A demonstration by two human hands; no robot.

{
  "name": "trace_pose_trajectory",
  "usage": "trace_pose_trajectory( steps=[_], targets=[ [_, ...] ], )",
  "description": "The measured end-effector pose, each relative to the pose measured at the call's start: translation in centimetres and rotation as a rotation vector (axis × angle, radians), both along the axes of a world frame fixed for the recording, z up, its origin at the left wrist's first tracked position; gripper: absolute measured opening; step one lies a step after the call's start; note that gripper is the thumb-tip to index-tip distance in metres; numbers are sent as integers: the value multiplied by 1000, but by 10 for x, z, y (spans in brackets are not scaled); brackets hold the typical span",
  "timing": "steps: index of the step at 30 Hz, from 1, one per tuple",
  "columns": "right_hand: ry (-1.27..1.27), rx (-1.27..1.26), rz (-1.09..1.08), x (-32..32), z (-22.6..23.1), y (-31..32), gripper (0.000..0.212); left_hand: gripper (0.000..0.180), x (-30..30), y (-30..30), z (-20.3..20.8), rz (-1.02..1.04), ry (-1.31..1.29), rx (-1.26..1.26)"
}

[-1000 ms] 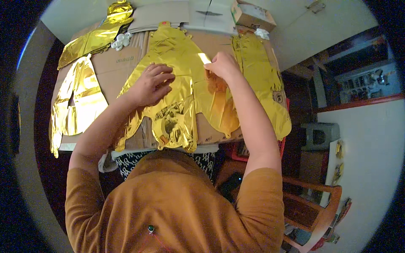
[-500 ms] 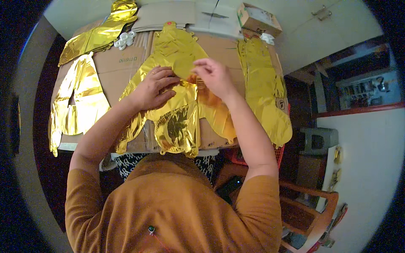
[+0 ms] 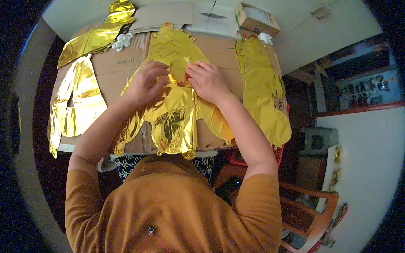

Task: Folding and packaging gold foil balloons into plastic sleeves.

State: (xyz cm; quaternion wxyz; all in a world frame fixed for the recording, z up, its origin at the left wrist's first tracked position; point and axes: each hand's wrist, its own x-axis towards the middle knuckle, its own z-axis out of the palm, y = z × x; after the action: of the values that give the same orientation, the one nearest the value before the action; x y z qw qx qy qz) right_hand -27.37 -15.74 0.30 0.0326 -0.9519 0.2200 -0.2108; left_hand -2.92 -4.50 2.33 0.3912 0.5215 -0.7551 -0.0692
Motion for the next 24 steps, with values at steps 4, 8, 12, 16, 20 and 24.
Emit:
trace_pose_trajectory(
  steps=[4,8,12,16,20,24],
  targets=[
    [-13,1,25,2,1,0,36,22,-13,-42,8,-123,23,-86],
    [5,32,39,0,6,-2,38,36,-21,-78,-22,-139,-282,77],
    [5,93,43,-4,4,1,42,40,-15,-82,-40,-178,-183,-30],
    [68,153,48,-5,8,-2,47,37,-6,-77,-35,-145,24,4],
    [88,198,30,-8,12,-1,49,36,10,-39,-11,164,132,-21],
    [53,199,60,-9,13,2,48,40,47,5,-17,364,-8,210]
  ],
)
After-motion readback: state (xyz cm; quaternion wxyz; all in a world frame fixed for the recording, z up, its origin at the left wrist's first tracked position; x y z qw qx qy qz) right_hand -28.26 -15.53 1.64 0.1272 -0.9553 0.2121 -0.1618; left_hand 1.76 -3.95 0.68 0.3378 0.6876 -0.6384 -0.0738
